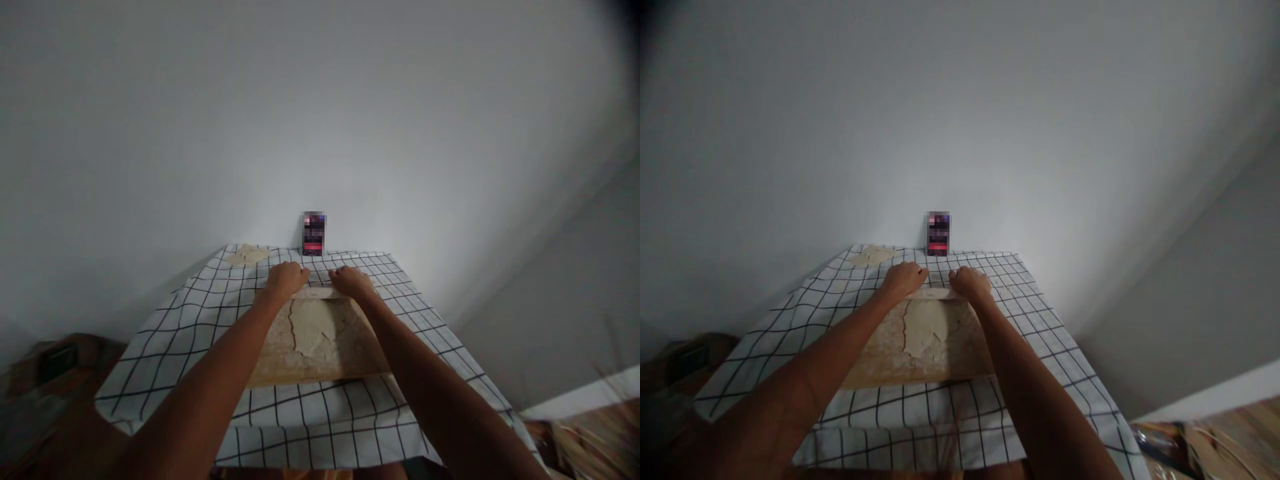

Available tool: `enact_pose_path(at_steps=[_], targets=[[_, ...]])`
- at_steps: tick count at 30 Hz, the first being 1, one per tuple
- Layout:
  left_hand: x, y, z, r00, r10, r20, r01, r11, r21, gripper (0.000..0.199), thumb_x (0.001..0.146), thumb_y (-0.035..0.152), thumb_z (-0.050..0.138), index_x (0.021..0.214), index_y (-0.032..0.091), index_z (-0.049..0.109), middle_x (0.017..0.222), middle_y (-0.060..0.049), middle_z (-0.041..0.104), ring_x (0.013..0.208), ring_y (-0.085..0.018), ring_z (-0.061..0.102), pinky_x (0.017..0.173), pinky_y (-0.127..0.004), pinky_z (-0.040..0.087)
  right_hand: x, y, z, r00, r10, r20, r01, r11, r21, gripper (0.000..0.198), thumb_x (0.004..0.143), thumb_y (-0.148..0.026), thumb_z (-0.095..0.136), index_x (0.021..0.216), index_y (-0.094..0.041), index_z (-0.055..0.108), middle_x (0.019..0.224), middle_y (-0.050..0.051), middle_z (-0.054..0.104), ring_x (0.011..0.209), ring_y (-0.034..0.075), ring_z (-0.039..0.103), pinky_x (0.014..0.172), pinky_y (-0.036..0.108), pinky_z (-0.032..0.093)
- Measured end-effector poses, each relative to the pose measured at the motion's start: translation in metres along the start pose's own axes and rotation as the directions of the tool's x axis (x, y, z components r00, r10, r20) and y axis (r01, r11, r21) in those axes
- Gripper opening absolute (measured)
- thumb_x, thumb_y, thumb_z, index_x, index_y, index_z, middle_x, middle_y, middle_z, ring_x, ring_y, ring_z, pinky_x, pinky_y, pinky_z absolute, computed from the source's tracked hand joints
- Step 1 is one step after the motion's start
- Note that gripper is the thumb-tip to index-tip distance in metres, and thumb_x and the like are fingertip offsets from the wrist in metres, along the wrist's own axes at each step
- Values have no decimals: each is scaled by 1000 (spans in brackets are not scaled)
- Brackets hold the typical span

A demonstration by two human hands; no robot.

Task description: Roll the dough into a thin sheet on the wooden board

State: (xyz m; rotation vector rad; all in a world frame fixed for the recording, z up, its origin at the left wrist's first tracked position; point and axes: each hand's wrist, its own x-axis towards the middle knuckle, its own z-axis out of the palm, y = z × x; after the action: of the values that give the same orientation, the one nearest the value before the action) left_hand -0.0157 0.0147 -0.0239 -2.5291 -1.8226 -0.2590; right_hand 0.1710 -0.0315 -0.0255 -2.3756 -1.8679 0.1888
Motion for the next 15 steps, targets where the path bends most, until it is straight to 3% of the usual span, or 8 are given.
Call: enact_pose_path(at_steps=[5, 10, 15], targets=[[-26, 1, -4, 998, -4, 55, 7, 999, -51, 49, 109, 35, 38, 129, 16, 78, 133, -20, 79, 125, -32, 74, 105, -45, 58, -37, 2, 3, 997, -48, -67, 45, 998, -41, 51, 115, -41, 31, 137, -20, 72, 141, 18, 72, 130, 32, 69, 103, 44, 55], [-70, 3, -6, 996, 26, -82, -29, 999, -36, 46, 108, 31, 45, 146, 21, 68, 150, -17, 70, 140, -34, 64, 114, -51, 54, -81, 5, 8, 986, -103, -134, 95, 993, -64, 46, 116, -35, 30, 135, -21, 70, 141, 16, 72, 132, 31, 66, 103, 44, 54], [-106, -2, 2, 952, 184, -244, -178, 983, 46, 42, 107, 28, 49, 141, 21, 71, 150, -15, 72, 137, -31, 66, 115, -49, 53, -116, 9, 17, 965, -186, -186, 179, 982, -53, 43, 117, -35, 34, 126, -23, 74, 146, 12, 71, 141, 29, 60, 105, 41, 53]])
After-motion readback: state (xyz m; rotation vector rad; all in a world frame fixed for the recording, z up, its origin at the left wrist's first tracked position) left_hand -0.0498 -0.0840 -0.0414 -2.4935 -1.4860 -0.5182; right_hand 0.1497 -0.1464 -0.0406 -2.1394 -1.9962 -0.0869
